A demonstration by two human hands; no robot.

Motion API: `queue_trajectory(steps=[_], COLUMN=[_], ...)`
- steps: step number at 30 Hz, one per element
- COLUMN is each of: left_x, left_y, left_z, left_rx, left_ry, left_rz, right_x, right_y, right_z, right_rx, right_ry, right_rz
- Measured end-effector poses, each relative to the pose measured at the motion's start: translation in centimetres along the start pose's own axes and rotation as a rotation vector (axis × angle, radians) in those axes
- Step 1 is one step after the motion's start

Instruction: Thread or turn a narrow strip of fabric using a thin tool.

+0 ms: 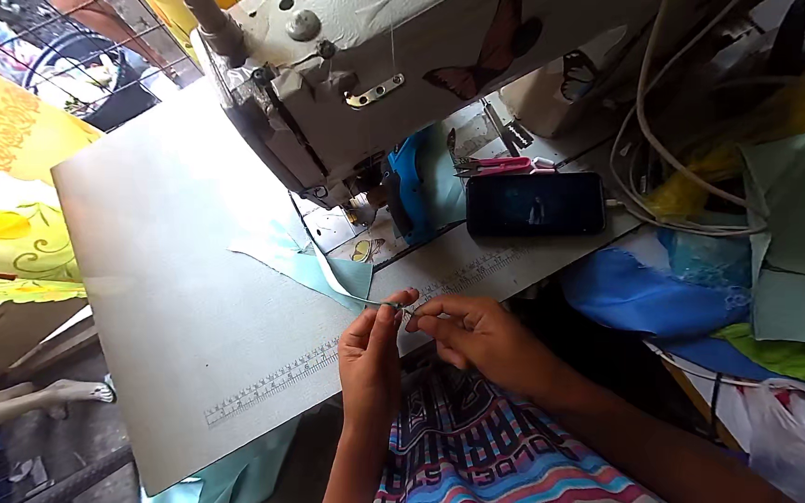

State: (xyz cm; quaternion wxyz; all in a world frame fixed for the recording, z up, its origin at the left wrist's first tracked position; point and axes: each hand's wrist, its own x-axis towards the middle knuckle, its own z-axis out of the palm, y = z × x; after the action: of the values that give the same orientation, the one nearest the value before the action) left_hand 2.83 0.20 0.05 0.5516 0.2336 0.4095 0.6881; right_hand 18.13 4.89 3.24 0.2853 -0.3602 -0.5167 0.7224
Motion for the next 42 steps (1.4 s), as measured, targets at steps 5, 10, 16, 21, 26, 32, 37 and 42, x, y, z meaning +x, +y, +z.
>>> queue_trajectory(steps=[5,10,16,21,26,32,37,42], left_x=[0.2,0.1,-0.4,-0.7,-0.9,-1.0,-1.0,-0.6], left_y=[0.0,0.5,1.6,1.9,0.9,0.6,0.5,0.3], left_z=[-0.1,-0.1,0.4,0.9,1.0,1.2,1.1,0.7], left_rx=[-0.012,0.119,0.380,0.426,0.351,0.282,0.342,0.336], left_ry=[0.007,-0.059,0.010,0.071,0.104,0.105,0.136,0.130], left_rz=[0.044,0.138,0.218,0.235,0.204,0.212,0.241,0.193], right_x=[0.0,0.3,-0.3,-0.5,-0.2,1.0,0.1,0.3], right_y=[-0.5,-0.3,-0.6,1.6,0.2,-0.5,1.2,1.5], right_z=[-0.5,-1.6,-0.4,1.8,1.0,-0.8,1.8,2.0], right_rx=[0.218,0.575,0.027,-0.867,-0.271,0.458,-0.491,-0.627], right_ry=[-0.128,-0.404,-0.106,0.362,0.057,-0.301,0.199,0.205], right_rz=[0.143,0.322,-0.020,-0.623,-0.193,0.238,-0.396,-0.377])
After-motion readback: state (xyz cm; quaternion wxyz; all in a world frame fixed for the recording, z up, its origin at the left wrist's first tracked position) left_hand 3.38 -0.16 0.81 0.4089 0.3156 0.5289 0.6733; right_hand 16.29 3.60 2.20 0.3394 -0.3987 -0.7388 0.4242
